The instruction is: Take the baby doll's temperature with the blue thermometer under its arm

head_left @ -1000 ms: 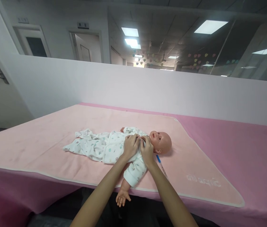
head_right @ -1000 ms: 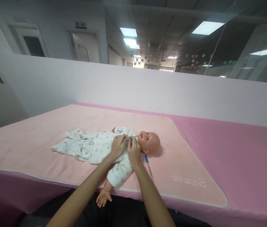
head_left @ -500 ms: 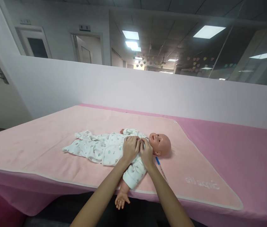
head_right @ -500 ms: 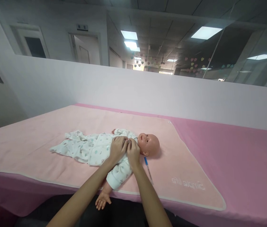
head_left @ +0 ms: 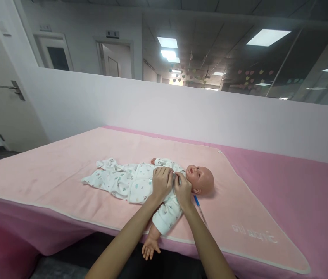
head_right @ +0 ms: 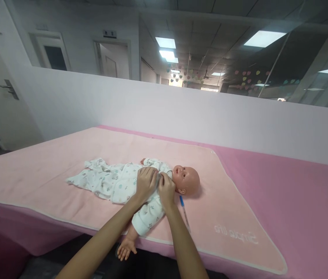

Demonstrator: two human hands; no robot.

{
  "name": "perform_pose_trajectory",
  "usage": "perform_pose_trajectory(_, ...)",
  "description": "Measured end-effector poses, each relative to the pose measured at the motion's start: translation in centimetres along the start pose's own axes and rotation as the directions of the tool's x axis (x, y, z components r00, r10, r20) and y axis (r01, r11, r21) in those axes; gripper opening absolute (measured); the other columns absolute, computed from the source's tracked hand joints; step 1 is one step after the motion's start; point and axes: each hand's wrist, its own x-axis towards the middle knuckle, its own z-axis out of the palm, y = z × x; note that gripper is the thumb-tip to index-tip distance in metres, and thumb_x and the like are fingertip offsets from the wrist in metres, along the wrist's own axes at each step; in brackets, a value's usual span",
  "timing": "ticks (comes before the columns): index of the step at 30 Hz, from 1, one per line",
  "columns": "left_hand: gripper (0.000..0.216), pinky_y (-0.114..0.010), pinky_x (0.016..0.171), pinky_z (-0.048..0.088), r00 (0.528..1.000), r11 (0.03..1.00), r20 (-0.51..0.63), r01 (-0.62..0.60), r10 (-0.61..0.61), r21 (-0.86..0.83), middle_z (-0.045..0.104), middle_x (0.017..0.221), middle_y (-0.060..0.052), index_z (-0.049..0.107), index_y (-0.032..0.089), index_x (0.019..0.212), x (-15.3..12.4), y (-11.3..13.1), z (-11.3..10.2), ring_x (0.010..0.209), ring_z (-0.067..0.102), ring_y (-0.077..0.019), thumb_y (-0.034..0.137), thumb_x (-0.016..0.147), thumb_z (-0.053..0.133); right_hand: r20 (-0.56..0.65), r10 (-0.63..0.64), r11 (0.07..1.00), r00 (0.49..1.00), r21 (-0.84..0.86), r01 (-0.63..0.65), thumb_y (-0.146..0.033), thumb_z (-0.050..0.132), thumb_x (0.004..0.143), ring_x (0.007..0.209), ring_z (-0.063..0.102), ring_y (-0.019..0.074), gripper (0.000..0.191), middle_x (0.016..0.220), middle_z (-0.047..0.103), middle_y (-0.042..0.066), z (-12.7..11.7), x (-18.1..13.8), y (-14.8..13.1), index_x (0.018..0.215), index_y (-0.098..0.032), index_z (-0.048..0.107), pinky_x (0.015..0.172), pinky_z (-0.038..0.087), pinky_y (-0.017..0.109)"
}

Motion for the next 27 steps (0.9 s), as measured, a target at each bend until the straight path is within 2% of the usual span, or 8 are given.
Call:
perform_pose_trajectory(9, 0.025, -0.036, 0.086, 0.032, 0.999, 0.998, -0.003, 0.037, -0.037, -0.055, 0.061, 0.087, -0.004, 0.054, 0.02, 0.086, 0.2, 0.1, -0.1, 0.086, 0.052, -0.0188, 0.021, 0.087, 0.029, 0.001, -0.001, 1.0, 1.0, -0.01, 0.001, -0.017, 0.037, 0.085, 0.077, 0.062, 0.0165, 0.025, 0.087, 0.067, 0.006, -0.1, 0.1, -0.1, 0.092, -0.017, 0.061, 0.069, 0.047, 0.026)
perform_pose_trajectory(15, 0.02, -0.034, 0.084, 0.036, 0.992, 0.975, -0.068, 0.087, -0.103, -0.203, 0.063, 0.083, -0.001, 0.055, 0.021, 0.082, 0.5, -1.5, -0.9, 0.086, 0.053, -0.0183, 0.019, 0.078, 0.035, -0.02, 0.0, 1.0, 1.0, 0.015, 0.001, -0.016, 0.035, 0.086, 0.082, 0.061, 0.0166, 0.027, 0.088, 0.067, 0.007, -0.1, 0.2, -0.1, 0.095, -0.017, 0.06, 0.075, 0.047, 0.027)
perform_pose_trajectory(20, 0.021, -0.035, 0.083, 0.038, 0.997, 0.98, -0.063, 0.036, -0.049, -0.193, 0.062, 0.077, -0.001, 0.056, 0.022, 0.074, 0.5, -2.5, -2.6, 0.082, 0.053, -0.0189, 0.017, 0.071, 0.036, -0.061, -0.025, 0.998, 0.998, 0.061, 0.028, -0.01, 0.031, 0.083, 0.086, 0.058, 0.0172, 0.032, 0.088, 0.064, 0.007, -0.3, 0.4, -0.3, 0.095, -0.017, 0.06, 0.079, 0.046, 0.03)
perform_pose_trajectory(23, 0.02, -0.036, 0.082, 0.04, 0.985, 0.975, -0.142, 0.066, -0.098, -0.213, 0.063, 0.078, -0.001, 0.058, 0.022, 0.074, -1.9, -2.2, -4.6, 0.081, 0.055, -0.0191, 0.019, 0.073, 0.038, -0.039, -0.066, 0.996, 0.997, 0.057, 0.068, -0.004, 0.028, 0.077, 0.086, 0.056, 0.0177, 0.039, 0.086, 0.062, 0.007, -0.4, 0.4, -0.6, 0.095, -0.018, 0.06, 0.079, 0.045, 0.031)
perform_pose_trajectory(24, 0.019, -0.038, 0.082, 0.041, 0.965, 0.969, -0.218, 0.098, -0.149, -0.227, 0.063, 0.08, -0.001, 0.058, 0.022, 0.075, -3.4, -2.0, -5.3, 0.081, 0.055, -0.0197, 0.021, 0.074, 0.039, -0.022, -0.088, 0.995, 0.996, 0.051, 0.089, -0.003, 0.028, 0.075, 0.087, 0.055, 0.0179, 0.04, 0.087, 0.062, 0.007, -0.5, 0.5, -0.8, 0.095, -0.018, 0.06, 0.079, 0.045, 0.032)
perform_pose_trajectory(25, 0.017, -0.039, 0.081, 0.042, 0.921, 0.96, -0.327, 0.136, -0.213, -0.244, 0.063, 0.08, -0.001, 0.059, 0.023, 0.075, -5.3, -1.9, -5.9, 0.082, 0.055, -0.0208, 0.023, 0.073, 0.042, -0.002, -0.114, 0.993, 0.993, 0.042, 0.114, -0.002, 0.029, 0.074, 0.088, 0.054, 0.0182, 0.041, 0.088, 0.061, 0.007, -0.5, 0.5, -1.0, 0.095, -0.018, 0.06, 0.08, 0.044, 0.033)
perform_pose_trajectory(26, 0.015, -0.04, 0.077, 0.043, 0.82, 0.944, -0.489, 0.179, -0.299, -0.277, 0.062, 0.081, 0.001, 0.06, 0.025, 0.076, -7.6, -2.0, -6.4, 0.081, 0.055, -0.022, 0.025, 0.071, 0.045, 0.02, -0.142, 0.99, 0.99, 0.03, 0.141, -0.002, 0.03, 0.072, 0.089, 0.054, 0.0185, 0.04, 0.089, 0.061, 0.007, -0.5, 0.5, -1.3, 0.095, -0.018, 0.059, 0.083, 0.043, 0.034)
perform_pose_trajectory(27, 0.016, -0.042, 0.075, 0.043, 0.662, 0.913, -0.632, 0.238, -0.402, -0.332, 0.062, 0.085, 0.003, 0.06, 0.027, 0.079, -10.0, -2.2, -6.8, 0.082, 0.055, -0.0233, 0.027, 0.068, 0.048, 0.044, -0.166, 0.986, 0.985, 0.014, 0.166, -0.003, 0.032, 0.072, 0.091, 0.053, 0.0189, 0.039, 0.091, 0.061, 0.006, -0.5, 0.5, -1.6, 0.095, -0.018, 0.059, 0.087, 0.041, 0.036)
